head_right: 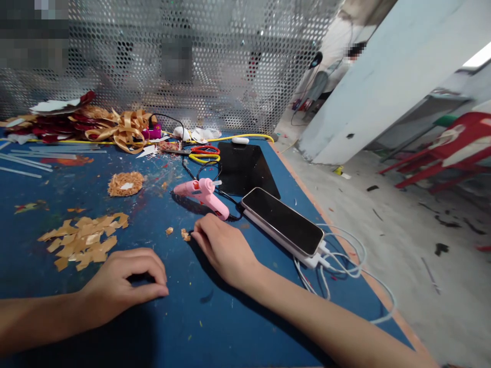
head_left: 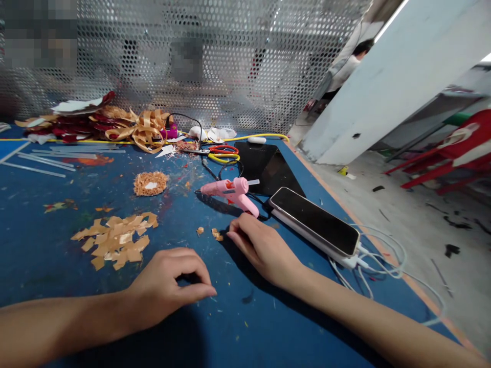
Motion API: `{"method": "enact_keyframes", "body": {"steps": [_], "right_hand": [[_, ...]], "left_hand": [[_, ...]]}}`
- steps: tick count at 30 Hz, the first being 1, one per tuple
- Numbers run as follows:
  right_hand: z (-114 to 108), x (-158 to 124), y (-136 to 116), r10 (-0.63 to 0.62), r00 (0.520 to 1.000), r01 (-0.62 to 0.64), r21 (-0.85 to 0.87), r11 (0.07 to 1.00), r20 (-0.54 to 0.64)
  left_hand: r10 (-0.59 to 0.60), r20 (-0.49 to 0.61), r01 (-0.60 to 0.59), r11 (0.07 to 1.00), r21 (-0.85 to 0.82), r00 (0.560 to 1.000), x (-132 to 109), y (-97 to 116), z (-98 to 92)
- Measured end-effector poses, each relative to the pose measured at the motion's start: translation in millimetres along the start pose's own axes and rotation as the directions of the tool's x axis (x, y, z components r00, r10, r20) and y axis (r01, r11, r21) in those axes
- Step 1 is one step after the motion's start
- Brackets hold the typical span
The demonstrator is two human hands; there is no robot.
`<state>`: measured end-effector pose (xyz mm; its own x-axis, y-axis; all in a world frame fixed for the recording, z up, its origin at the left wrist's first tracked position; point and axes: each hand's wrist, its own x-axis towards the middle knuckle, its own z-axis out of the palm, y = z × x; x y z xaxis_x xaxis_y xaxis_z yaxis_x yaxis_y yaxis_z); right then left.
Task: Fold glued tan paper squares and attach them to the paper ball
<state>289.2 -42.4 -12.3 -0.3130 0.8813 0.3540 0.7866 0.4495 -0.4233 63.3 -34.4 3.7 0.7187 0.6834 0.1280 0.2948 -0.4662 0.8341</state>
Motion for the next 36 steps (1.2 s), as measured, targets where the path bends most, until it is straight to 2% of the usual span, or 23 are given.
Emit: {"method": "enact_keyframes", "body": {"steps": [2, 4, 5, 7, 9, 10, 12, 13, 15, 17, 19, 21, 22, 24, 27, 29, 32, 34, 36], "right_hand": [[-3.6, 1.0, -2.3, -0.019, 0.998, 0.02, 0.022, 1.0, -0.059], [-5.7, 0.3, -7.3, -0.134, 0.984, 0.141, 0.054, 0.989, -0.12], [-5.9, -0.9, -10.7, -0.234, 0.961, 0.244, 0.056, 0.968, -0.149], [-4.4, -4.8, -18.5, -0.446, 0.877, 0.455, 0.01, 0.89, -0.18], [-1.2, -9.5, -25.8, -0.582, 0.799, 0.58, -0.059, 0.812, -0.153], [0.7, -11.5, -28.5, -0.608, 0.781, 0.603, -0.08, 0.794, -0.141], [3.6, -13.4, -30.9, -0.589, 0.791, 0.59, -0.05, 0.806, -0.168], [4.4, -13.2, -30.6, -0.536, 0.82, 0.551, 0.018, 0.835, -0.201], [4.4, -10.9, -27.7, -0.354, 0.905, 0.406, 0.232, 0.884, -0.237], [2.9, -7.9, -23.8, -0.173, 0.976, 0.215, 0.44, 0.872, -0.135], [1.7, -5.8, -21.0, -0.096, 0.995, 0.078, 0.511, 0.856, 0.008], [1.9, -5.5, -20.5, -0.105, 0.992, 0.057, 0.485, 0.872, 0.073], [2.3, -6.0, -21.0, -0.131, 0.99, 0.093, 0.449, 0.889, 0.054], [3.0, -8.0, -23.3, -0.211, 0.976, 0.217, 0.351, 0.911, -0.058], [2.4, -12.0, -29.6, -0.365, 0.913, 0.4, 0.226, 0.888, -0.181], [2.1, -15.0, -36.5, -0.497, 0.857, 0.514, 0.153, 0.844, -0.135], [6.1, -19.9, -50.7, -0.647, 0.762, 0.644, 0.083, 0.761, 0.022], [11.8, -22.5, -60.0, -0.65, 0.753, 0.646, 0.076, 0.76, 0.098], [17.9, -24.0, -66.2, -0.618, 0.773, 0.614, 0.073, 0.786, 0.141]], "left_hand": [[-0.077, -0.036, 0.075, 0.996, -0.051, 0.996, 0.8, 0.4, -1.7], [-0.106, -0.066, 0.098, 0.988, -0.119, 0.992, 0.8, 0.1, -2.4], [-0.107, -0.061, 0.096, 0.982, -0.164, 0.992, 0.5, -0.1, -2.3], [-0.065, -0.001, 0.063, 0.964, -0.26, 0.998, -0.4, -0.5, -1.0], [0.025, 0.07, -0.003, 0.953, -0.304, 0.997, -1.2, -0.2, 1.1], [0.067, 0.088, -0.038, 0.954, -0.299, 0.994, -1.3, 0.1, 2.1], [0.098, 0.068, -0.077, 0.96, -0.271, 0.993, -0.8, 0.5, 3.6], [0.083, 0.039, -0.07, 0.96, -0.271, 0.996, -0.1, 0.6, 3.9], [-0.003, -0.034, -0.009, 0.944, -0.331, 0.999, 2.3, 0.2, 3.8], [-0.122, -0.098, 0.064, 0.888, -0.456, 0.988, 5.6, -0.8, 2.9], [-0.217, -0.135, 0.099, 0.803, -0.587, 0.967, 9.2, -1.9, 1.8], [-0.265, -0.149, 0.097, 0.731, -0.676, 0.953, 12.5, -2.8, 0.8], [-0.275, -0.154, 0.092, 0.71, -0.698, 0.949, 14.0, -3.2, 0.2], [-0.291, -0.172, 0.085, 0.694, -0.715, 0.941, 16.7, -3.8, -1.1], [-0.317, -0.214, 0.083, 0.713, -0.696, 0.924, 20.3, -4.7, -3.6], [-0.338, -0.241, 0.092, 0.731, -0.677, 0.91, 22.3, -5.3, -5.0], [-0.362, -0.258, 0.11, 0.743, -0.66, 0.896, 24.2, -6.1, -5.4], [-0.371, -0.252, 0.126, 0.747, -0.653, 0.894, 24.9, -6.3, -4.9], [-0.377, -0.247, 0.138, 0.75, -0.647, 0.893, 25.1, -6.5, -4.4]]}}
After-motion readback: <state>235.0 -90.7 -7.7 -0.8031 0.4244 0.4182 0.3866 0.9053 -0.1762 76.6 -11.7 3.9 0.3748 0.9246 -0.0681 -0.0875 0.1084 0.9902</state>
